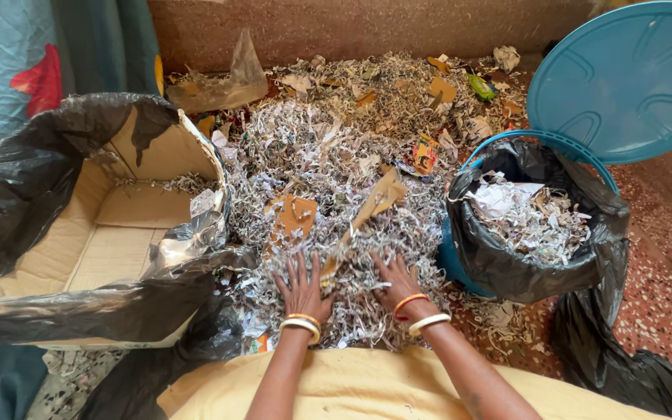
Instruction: The person sits on the floor and uses both hands to gather shredded paper from a large pile and transfer it into a blue bucket lined with a black plastic bag. The person repeatedly scoops and packs the shredded paper into the bucket.
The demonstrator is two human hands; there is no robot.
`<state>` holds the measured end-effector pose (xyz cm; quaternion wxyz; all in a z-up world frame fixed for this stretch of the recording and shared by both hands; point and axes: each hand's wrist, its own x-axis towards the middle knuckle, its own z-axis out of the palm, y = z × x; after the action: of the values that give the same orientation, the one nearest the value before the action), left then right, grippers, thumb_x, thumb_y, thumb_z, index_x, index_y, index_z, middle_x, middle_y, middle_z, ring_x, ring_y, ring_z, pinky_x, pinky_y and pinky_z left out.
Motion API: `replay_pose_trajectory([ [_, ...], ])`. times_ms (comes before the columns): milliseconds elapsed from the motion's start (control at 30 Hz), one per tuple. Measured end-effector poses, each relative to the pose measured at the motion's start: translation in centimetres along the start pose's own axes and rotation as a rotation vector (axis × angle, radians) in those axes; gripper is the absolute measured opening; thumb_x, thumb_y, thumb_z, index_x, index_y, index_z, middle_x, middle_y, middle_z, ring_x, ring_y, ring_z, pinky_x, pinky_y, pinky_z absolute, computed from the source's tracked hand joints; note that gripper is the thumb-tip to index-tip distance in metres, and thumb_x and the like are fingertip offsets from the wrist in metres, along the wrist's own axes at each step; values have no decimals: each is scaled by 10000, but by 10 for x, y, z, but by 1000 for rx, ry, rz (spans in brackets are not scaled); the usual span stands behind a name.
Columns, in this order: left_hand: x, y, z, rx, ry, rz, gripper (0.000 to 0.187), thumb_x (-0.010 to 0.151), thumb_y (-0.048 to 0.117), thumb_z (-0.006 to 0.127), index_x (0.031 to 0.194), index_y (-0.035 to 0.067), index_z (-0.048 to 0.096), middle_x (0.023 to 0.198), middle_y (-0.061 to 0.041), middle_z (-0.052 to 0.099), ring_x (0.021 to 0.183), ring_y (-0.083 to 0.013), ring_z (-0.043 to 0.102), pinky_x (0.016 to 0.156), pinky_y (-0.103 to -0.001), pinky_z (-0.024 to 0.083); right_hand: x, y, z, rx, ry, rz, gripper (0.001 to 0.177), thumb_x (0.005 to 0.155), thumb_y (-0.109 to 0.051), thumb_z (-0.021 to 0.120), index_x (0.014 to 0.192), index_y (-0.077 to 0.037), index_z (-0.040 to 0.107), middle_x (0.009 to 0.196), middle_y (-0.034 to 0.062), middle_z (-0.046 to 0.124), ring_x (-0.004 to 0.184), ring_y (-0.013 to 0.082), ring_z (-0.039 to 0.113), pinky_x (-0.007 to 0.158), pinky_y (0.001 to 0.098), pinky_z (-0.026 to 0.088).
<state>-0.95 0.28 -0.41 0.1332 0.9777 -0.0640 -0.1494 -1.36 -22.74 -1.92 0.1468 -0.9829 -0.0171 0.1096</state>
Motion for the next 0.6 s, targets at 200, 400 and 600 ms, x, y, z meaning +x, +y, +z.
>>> replay_pose_trajectory([
  [200,18,-16,49,-135,158,174,926,847,0,587,1637,183,140,1702,-181,130,1557,-404,109,1239,-580,191,3,15,10,138,70,39,695,877,-177,742,1507,-198,448,1451,209,541,1323,385,523,1152,520,410],
  [400,44,5,0,-217,451,258,869,870,-56,522,1622,194,166,1666,-127,218,1524,-337,218,1237,-574,143,1,-18,-66,410,290,-9,643,784,-85,763,1390,-176,571,1290,165,683,1084,331,707,984,422,566],
  [600,38,37,-90,-220,686,371,897,814,-198,421,1623,144,239,1681,-111,249,1560,-325,226,1284,-474,183,-10,-50,-140,393,674,-381,578,893,18,658,1435,-174,589,1430,175,626,1307,368,614,1096,458,502],
])
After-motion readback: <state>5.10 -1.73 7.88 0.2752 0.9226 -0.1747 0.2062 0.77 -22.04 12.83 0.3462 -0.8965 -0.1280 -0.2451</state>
